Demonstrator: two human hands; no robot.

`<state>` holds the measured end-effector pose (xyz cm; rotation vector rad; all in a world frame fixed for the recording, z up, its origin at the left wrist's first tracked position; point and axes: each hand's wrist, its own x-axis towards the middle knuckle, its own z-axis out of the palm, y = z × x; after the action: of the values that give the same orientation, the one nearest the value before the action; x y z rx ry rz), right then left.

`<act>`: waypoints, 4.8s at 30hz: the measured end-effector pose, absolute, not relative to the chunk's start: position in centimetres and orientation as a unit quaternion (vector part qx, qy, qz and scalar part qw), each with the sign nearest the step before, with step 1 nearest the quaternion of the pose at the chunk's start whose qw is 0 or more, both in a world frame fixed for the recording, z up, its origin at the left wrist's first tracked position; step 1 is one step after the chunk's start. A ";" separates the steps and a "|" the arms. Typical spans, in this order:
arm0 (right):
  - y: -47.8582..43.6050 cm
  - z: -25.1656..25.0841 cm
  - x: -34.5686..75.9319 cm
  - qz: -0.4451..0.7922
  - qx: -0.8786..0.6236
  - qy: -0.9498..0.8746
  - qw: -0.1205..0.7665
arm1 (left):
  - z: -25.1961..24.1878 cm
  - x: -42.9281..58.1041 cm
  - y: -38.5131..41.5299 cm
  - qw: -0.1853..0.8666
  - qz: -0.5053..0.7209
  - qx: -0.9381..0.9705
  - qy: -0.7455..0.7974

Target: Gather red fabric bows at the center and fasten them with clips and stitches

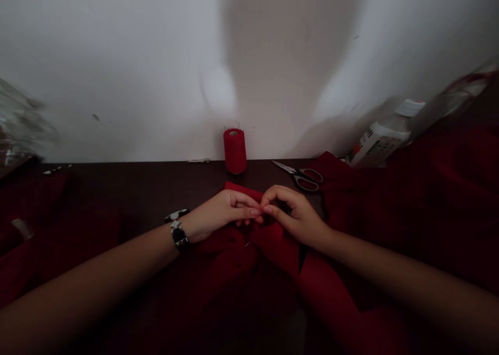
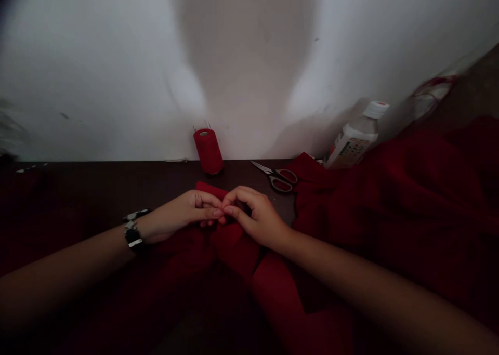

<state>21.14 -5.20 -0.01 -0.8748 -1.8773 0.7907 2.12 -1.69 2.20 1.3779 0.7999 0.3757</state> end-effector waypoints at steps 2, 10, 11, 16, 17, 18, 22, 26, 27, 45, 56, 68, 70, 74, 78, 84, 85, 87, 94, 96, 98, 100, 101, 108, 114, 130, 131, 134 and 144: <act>-5.1 0.0 21.1 0.312 -0.352 -0.763 0.443 | 2.2 2.1 -1.7 0.680 0.166 0.620 0.354; -5.0 0.3 20.8 0.327 -0.387 -0.749 0.428 | 2.1 2.3 -1.6 0.670 0.161 0.638 0.343; -5.0 0.2 20.7 0.339 -0.389 -0.743 0.426 | 2.1 2.3 -1.6 0.668 0.163 0.639 0.345; -5.0 -0.1 21.1 0.438 -0.382 -0.691 0.430 | 2.0 2.2 -1.8 0.665 0.175 0.636 0.350; -5.0 -0.1 21.2 0.450 -0.380 -0.686 0.427 | 2.0 2.1 -1.8 0.666 0.176 0.634 0.352; -5.0 -0.2 21.3 0.458 -0.380 -0.684 0.421 | 2.0 2.0 -1.8 0.666 0.176 0.633 0.353; -4.9 -0.1 21.7 0.476 -0.373 -0.690 0.397 | 2.0 1.9 -1.8 0.665 0.176 0.635 0.352; -4.8 -0.3 21.6 0.478 -0.370 -0.688 0.402 | 2.0 2.0 -1.8 0.668 0.177 0.633 0.349; -4.8 -0.4 21.6 0.475 -0.372 -0.688 0.403 | 2.0 2.0 -1.8 0.667 0.177 0.634 0.349; -5.1 -0.4 21.5 0.453 -0.390 -0.700 0.389 | 1.5 2.0 -1.5 0.652 0.171 0.660 0.332; -5.1 -0.4 21.4 0.437 -0.383 -0.722 0.377 | 1.7 1.8 -1.3 0.652 0.166 0.674 0.304; -5.2 0.0 21.4 0.407 -0.382 -0.747 0.362 | 1.4 1.4 -1.2 0.622 0.179 0.698 0.305; -5.2 0.0 21.4 0.389 -0.387 -0.753 0.363 | 1.4 1.4 -1.2 0.609 0.178 0.705 0.316; -5.3 0.0 21.4 0.368 -0.387 -0.765 0.360 | 1.4 1.5 -1.2 0.603 0.173 0.711 0.318; -5.4 0.1 21.4 0.388 -0.384 -0.755 0.363 | 1.5 1.3 -1.0 0.622 0.167 0.707 0.294; -5.4 0.0 21.4 0.399 -0.385 -0.746 0.369 | 1.5 1.2 -0.7 0.657 0.161 0.687 0.267; -5.4 0.0 21.4 0.398 -0.383 -0.747 0.369 | 1.4 1.2 -0.7 0.653 0.163 0.689 0.271; -5.4 0.1 21.4 0.399 -0.380 -0.749 0.368 | 1.4 1.3 -0.8 0.647 0.167 0.691 0.276; -5.5 0.2 21.3 0.401 -0.409 -0.741 0.351 | 1.0 1.6 -1.1 0.630 0.187 0.697 0.288; -5.5 0.2 21.2 0.410 -0.423 -0.730 0.347 | 1.0 1.7 -1.3 0.624 0.192 0.697 0.298; -5.5 0.2 21.1 0.425 -0.429 -0.717 0.349 | 1.0 1.7 -1.4 0.623 0.198 0.694 0.301; -5.5 0.2 21.0 0.436 -0.430 -0.710 0.348 | 1.1 1.8 -1.5 0.623 0.205 0.693 0.301; -5.5 0.2 21.0 0.438 -0.430 -0.710 0.346 | 1.1 1.8 -1.5 0.622 0.208 0.693 0.301; -5.8 0.5 20.9 0.404 -0.444 -0.726 0.334 | 1.4 2.3 -2.5 0.567 0.227 0.718 0.335; -6.3 0.7 20.9 0.374 -0.431 -0.744 0.348 | 2.6 2.2 -3.0 0.555 0.214 0.712 0.374; -6.4 0.1 20.9 0.355 -0.403 -0.769 0.345 | 1.1 1.9 -1.9 0.624 0.202 0.689 0.307; -6.3 0.0 20.9 0.360 -0.402 -0.766 0.348 | 1.1 1.9 -1.9 0.626 0.202 0.687 0.308; -6.3 -0.1 20.9 0.385 -0.401 -0.750 0.357 | 1.1 1.9 -1.9 0.631 0.204 0.680 0.313; -6.0 -0.2 21.1 0.451 -0.398 -0.710 0.366 | 0.8 2.0 -1.8 0.664 0.216 0.650 0.298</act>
<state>21.07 -6.02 -0.21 -1.0245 -1.8259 1.1586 1.98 -1.75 0.83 1.4688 0.6742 0.4882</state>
